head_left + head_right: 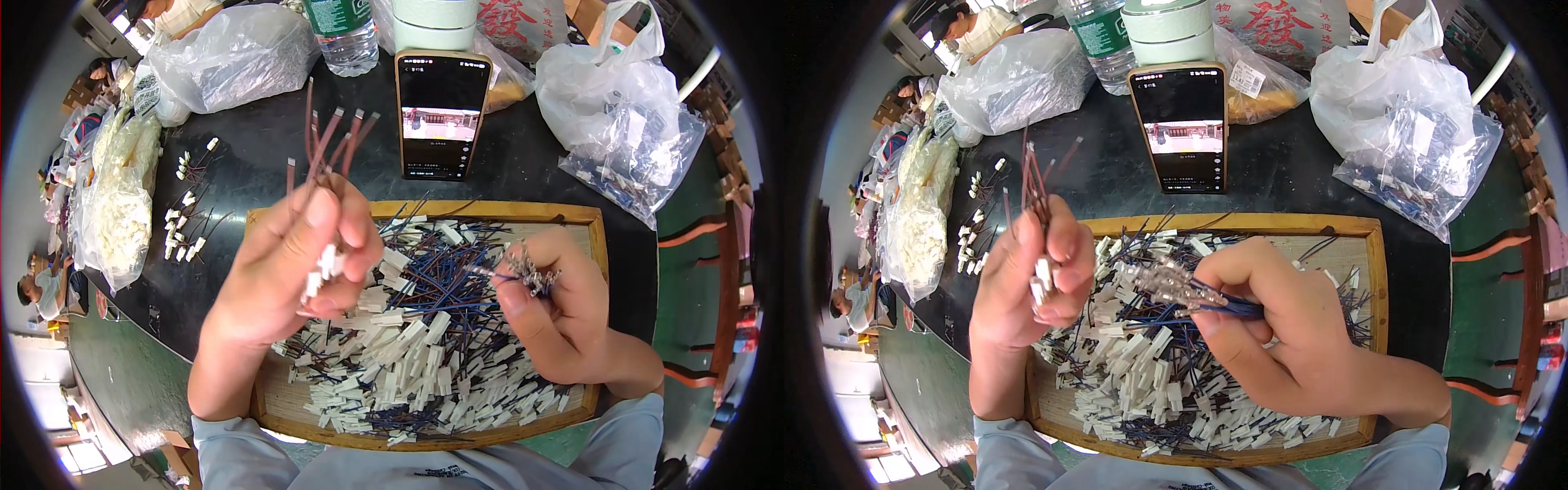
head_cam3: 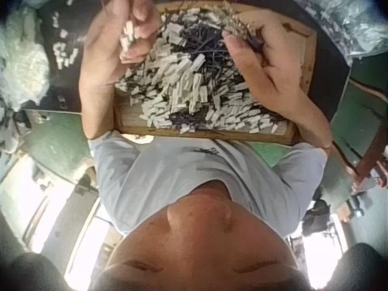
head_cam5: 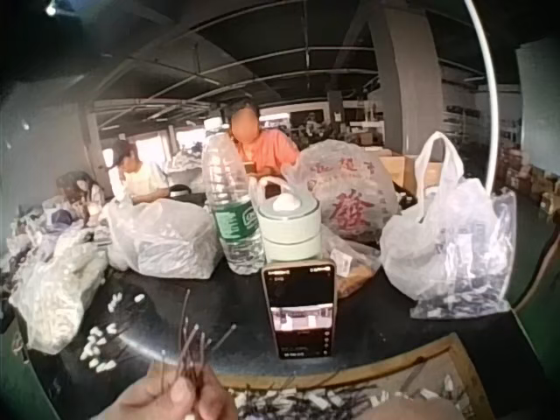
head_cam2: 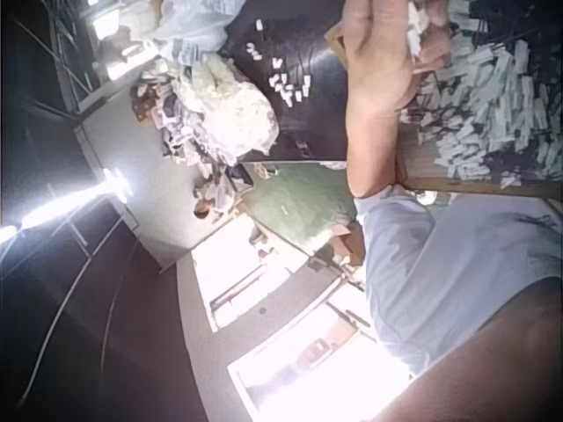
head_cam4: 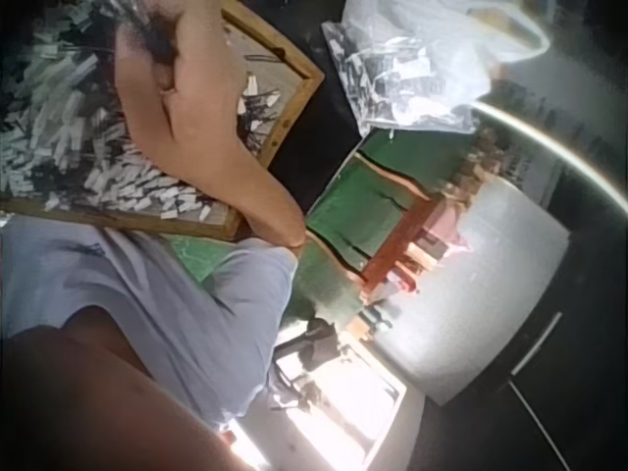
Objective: The person inserts wires into plastic connector housings by hand, spreads the assembled connectors across a wooden tray, and picks up wire connectors from the table.
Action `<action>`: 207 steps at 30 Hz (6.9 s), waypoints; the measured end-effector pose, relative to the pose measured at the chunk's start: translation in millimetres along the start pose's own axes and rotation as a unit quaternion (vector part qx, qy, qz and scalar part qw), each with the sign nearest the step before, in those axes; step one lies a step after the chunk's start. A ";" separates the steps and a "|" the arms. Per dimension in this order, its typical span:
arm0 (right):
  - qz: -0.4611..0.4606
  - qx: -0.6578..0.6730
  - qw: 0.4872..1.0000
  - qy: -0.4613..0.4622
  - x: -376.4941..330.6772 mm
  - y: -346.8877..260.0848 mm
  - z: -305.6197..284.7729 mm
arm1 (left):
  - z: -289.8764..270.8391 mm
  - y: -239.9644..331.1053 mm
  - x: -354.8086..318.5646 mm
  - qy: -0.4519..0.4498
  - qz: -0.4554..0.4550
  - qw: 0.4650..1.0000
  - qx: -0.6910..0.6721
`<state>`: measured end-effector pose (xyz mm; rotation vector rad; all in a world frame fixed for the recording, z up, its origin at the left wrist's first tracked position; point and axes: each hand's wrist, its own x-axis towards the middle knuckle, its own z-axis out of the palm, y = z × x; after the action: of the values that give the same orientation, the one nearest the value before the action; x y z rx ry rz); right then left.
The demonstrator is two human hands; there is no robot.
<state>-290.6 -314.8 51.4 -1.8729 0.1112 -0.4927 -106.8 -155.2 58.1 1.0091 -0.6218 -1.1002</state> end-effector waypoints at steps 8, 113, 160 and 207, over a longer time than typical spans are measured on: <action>-0.099 -0.061 0.992 -0.051 7.2 -6.5 -6.9 | 5.7 -16.0 1.5 -0.099 0.211 0.906 0.354; -0.056 -0.079 0.994 0.042 6.5 9.6 -18.4 | -0.8 5.4 -0.9 0.025 0.302 0.756 0.581; 0.010 0.037 0.998 0.044 2.3 8.7 7.2 | 0.2 -13.7 10.0 -0.095 -0.014 0.995 -0.038; -0.051 -0.069 0.995 -0.044 9.0 -13.6 -1.4 | 21.1 -3.5 -9.4 -0.060 0.084 0.979 0.176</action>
<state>-285.2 -314.0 66.8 -2.0399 -0.0110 -0.4816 -129.2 -154.2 64.7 1.1740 -1.0080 -0.9242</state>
